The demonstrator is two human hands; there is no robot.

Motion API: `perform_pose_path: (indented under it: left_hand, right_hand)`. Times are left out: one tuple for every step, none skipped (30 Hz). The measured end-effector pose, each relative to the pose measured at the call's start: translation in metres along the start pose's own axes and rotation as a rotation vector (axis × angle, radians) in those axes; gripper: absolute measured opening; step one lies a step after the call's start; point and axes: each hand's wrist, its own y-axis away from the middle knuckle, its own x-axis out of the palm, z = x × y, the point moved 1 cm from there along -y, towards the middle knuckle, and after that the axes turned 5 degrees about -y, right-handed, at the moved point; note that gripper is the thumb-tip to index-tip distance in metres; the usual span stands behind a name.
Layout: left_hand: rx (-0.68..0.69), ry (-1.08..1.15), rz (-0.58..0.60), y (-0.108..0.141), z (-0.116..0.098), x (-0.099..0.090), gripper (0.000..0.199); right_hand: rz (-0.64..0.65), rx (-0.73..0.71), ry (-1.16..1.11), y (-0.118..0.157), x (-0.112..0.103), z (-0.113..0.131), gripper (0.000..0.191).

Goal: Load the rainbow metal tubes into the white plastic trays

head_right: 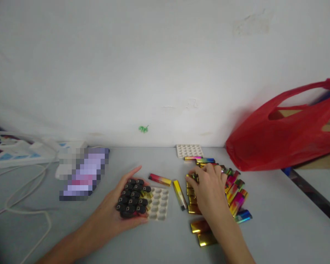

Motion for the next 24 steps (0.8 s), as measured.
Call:
perform_pose_path:
  left_hand:
    - [0.002, -0.005, 0.0, 0.0, 0.0, 0.0, 0.121]
    - [0.005, -0.011, -0.004, 0.0, 0.001, 0.0, 0.121]
    - [0.009, -0.014, -0.01, 0.0, 0.001, 0.0, 0.121]
    - [0.011, -0.014, -0.015, 0.0, 0.001, 0.0, 0.12]
    - [0.012, -0.015, -0.015, 0.0, 0.001, 0.0, 0.12]
    - [0.012, -0.016, -0.014, 0.0, 0.001, 0.0, 0.119]
    - [0.011, -0.017, -0.013, 0.0, 0.0, 0.0, 0.119]
    - [0.01, -0.019, -0.013, 0.0, 0.0, -0.001, 0.119]
    - [0.01, -0.021, -0.013, 0.0, 0.0, -0.001, 0.12]
    - [0.012, -0.022, -0.018, 0.0, 0.001, -0.001, 0.121]
    - [0.016, -0.025, -0.024, -0.001, 0.001, -0.001, 0.121]
    - [0.018, -0.026, -0.028, -0.001, 0.001, -0.001, 0.122]
    - [0.018, -0.026, -0.028, -0.001, 0.002, -0.001, 0.122]
    - [0.017, -0.025, -0.026, -0.001, 0.002, -0.001, 0.122]
    - [0.014, -0.024, -0.021, -0.001, 0.003, -0.001, 0.122]
    - [0.011, -0.024, -0.017, -0.001, 0.003, -0.001, 0.122]
    - [0.007, -0.023, -0.015, -0.001, 0.003, -0.001, 0.122]
    - [0.007, -0.023, -0.015, -0.001, 0.002, -0.001, 0.122]
    - [0.009, -0.023, -0.016, 0.0, 0.002, -0.001, 0.122]
    - [0.011, -0.026, -0.014, 0.0, 0.002, -0.001, 0.121]
    - [0.014, -0.031, -0.013, 0.0, 0.001, -0.001, 0.121]
    - [0.018, -0.04, -0.014, 0.0, 0.001, -0.001, 0.121]
    - [0.023, -0.052, -0.014, 0.0, 0.001, -0.001, 0.121]
    - [0.03, -0.068, -0.016, 0.0, 0.001, -0.001, 0.121]
  right_hand:
    - [0.011, -0.005, -0.016, -0.002, 0.001, -0.003, 0.005]
    - [0.018, -0.016, -0.029, -0.004, 0.001, -0.006, 0.005]
    - [0.022, -0.03, -0.041, -0.005, 0.002, -0.009, 0.004]
    - [0.024, -0.049, -0.051, -0.007, 0.002, -0.01, 0.004]
    - [0.025, -0.071, -0.059, -0.008, 0.003, -0.011, 0.004]
    - [0.024, -0.092, -0.066, -0.009, 0.004, -0.011, 0.005]
    - [0.024, -0.109, -0.071, -0.01, 0.005, -0.011, 0.006]
    - [0.025, -0.124, -0.077, -0.011, 0.006, -0.01, 0.008]
    - [0.025, -0.136, -0.083, -0.012, 0.008, -0.009, 0.009]
    - [0.023, -0.145, -0.09, -0.012, 0.01, -0.008, 0.009]
    - [0.017, -0.15, -0.099, -0.013, 0.012, -0.006, 0.009]
    - [0.008, -0.15, -0.109, -0.014, 0.014, -0.005, 0.009]
    - [-0.002, -0.15, -0.121, -0.015, 0.015, -0.003, 0.01]
    - [-0.015, -0.148, -0.138, -0.016, 0.016, -0.001, 0.01]
    - [-0.029, -0.145, -0.16, -0.016, 0.015, 0.001, 0.011]
    - [-0.047, -0.139, -0.182, -0.017, 0.013, 0.003, 0.012]
    - [-0.069, -0.133, -0.198, -0.016, 0.009, 0.006, 0.015]
    - [-0.093, -0.116, -0.23, -0.016, 0.005, 0.008, 0.017]
    - [-0.118, -0.083, -0.297, -0.015, 0.0, 0.011, 0.02]
    - [-0.139, -0.035, -0.406, -0.014, -0.005, 0.013, 0.022]
    - [-0.154, 0.025, -0.555, -0.012, -0.01, 0.016, 0.024]
    - [-0.159, 0.096, -0.73, -0.011, -0.014, 0.018, 0.026]
    - [-0.151, 0.172, -0.908, -0.01, -0.017, 0.02, 0.027]
    - [-0.129, 0.245, -1.073, -0.009, -0.019, 0.023, 0.029]
